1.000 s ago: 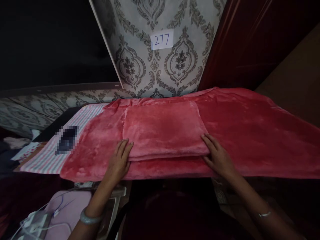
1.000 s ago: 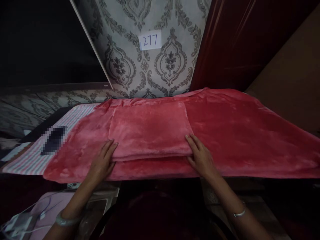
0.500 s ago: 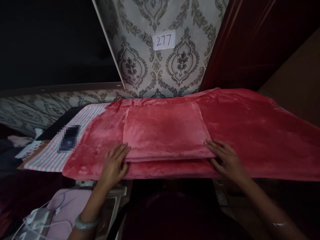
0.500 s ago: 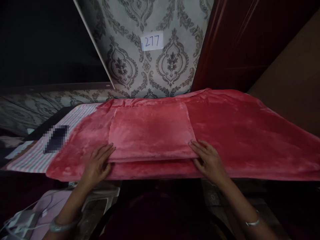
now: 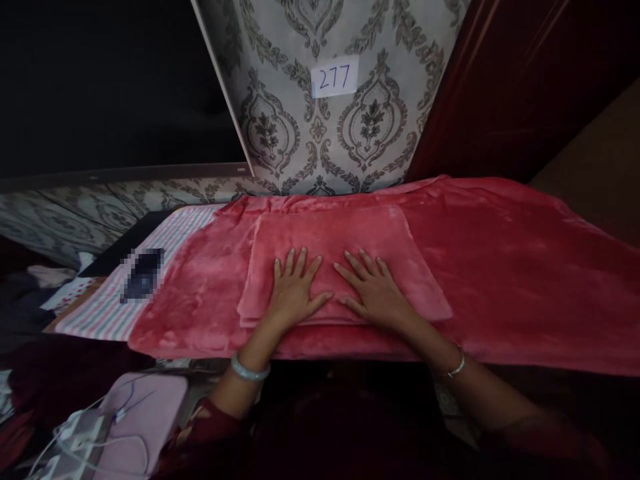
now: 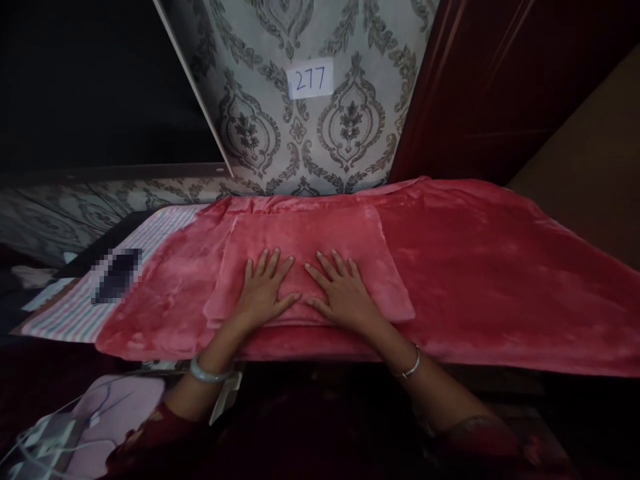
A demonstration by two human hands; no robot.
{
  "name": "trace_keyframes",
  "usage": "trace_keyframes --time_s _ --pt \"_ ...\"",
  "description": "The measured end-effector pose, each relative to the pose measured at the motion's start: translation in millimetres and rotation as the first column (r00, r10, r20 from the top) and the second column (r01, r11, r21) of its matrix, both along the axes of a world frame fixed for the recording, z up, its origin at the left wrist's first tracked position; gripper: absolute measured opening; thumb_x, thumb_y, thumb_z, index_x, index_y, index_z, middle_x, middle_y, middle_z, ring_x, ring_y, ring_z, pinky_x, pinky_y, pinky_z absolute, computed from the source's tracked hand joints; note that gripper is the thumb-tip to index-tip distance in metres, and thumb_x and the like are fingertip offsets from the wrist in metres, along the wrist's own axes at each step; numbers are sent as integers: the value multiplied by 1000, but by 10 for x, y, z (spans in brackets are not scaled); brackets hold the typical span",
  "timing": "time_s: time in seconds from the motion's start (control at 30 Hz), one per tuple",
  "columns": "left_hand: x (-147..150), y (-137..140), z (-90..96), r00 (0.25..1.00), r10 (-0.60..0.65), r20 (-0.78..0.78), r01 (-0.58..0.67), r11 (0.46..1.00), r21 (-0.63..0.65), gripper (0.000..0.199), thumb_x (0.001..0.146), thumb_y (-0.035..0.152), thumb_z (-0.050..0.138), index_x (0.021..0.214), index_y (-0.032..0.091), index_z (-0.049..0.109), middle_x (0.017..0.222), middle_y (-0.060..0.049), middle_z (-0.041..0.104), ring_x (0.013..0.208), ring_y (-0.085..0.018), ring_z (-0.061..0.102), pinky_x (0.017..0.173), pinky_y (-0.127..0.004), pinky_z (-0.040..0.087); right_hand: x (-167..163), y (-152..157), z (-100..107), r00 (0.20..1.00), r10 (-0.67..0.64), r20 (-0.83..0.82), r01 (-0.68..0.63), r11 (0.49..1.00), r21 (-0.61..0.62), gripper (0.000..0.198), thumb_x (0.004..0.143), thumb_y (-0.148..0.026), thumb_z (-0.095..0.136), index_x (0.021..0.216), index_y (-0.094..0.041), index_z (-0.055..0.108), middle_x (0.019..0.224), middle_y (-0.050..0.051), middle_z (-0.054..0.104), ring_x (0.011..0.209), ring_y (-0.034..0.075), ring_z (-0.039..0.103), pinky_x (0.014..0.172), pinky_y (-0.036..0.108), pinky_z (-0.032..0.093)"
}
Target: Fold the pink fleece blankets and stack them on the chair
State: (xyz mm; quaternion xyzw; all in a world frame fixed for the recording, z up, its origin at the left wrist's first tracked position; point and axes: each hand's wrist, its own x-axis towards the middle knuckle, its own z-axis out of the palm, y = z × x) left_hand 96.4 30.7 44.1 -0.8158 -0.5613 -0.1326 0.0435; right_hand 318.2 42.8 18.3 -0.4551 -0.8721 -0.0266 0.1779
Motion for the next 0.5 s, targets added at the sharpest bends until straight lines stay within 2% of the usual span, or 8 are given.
trace_keyframes --time_s 0.1,0.17,0.4,0.5 --pt "-52 21 -217 1000 22 -7 -22 999 -34 81 87 65 60 156 28 38 167 -15 24 154 -41 15 119 -70 12 24 -16 -172 1000 -11 9 11 1000 -1 67 98 -58 48 158 -34 34 167 6 25 153 37 18 119 65 19" --pt "-74 12 -267 1000 23 -7 -23 999 -26 81 87 66 59 157 29 37 167 -14 23 155 -41 15 120 -69 12 40 -28 -200 1000 -15 12 15 1000 -6 66 98 -58 47 158 -33 36 167 6 26 153 37 19 118 65 20" --pt "-51 7 -215 999 31 -27 -31 1000 -5 80 88 66 58 156 28 38 167 -15 24 154 -40 17 119 -70 14 11 8 -144 1000 -11 20 11 1000 -11 65 98 -58 47 156 -32 38 166 6 28 152 37 22 118 64 23" --pt "-76 -20 -216 999 33 -23 -33 999 17 77 90 64 57 155 28 40 166 -15 27 154 -39 20 119 -69 16 84 7 -181 999 -51 12 51 999 3 63 99 -56 46 156 -32 39 164 7 32 151 36 27 117 64 24"
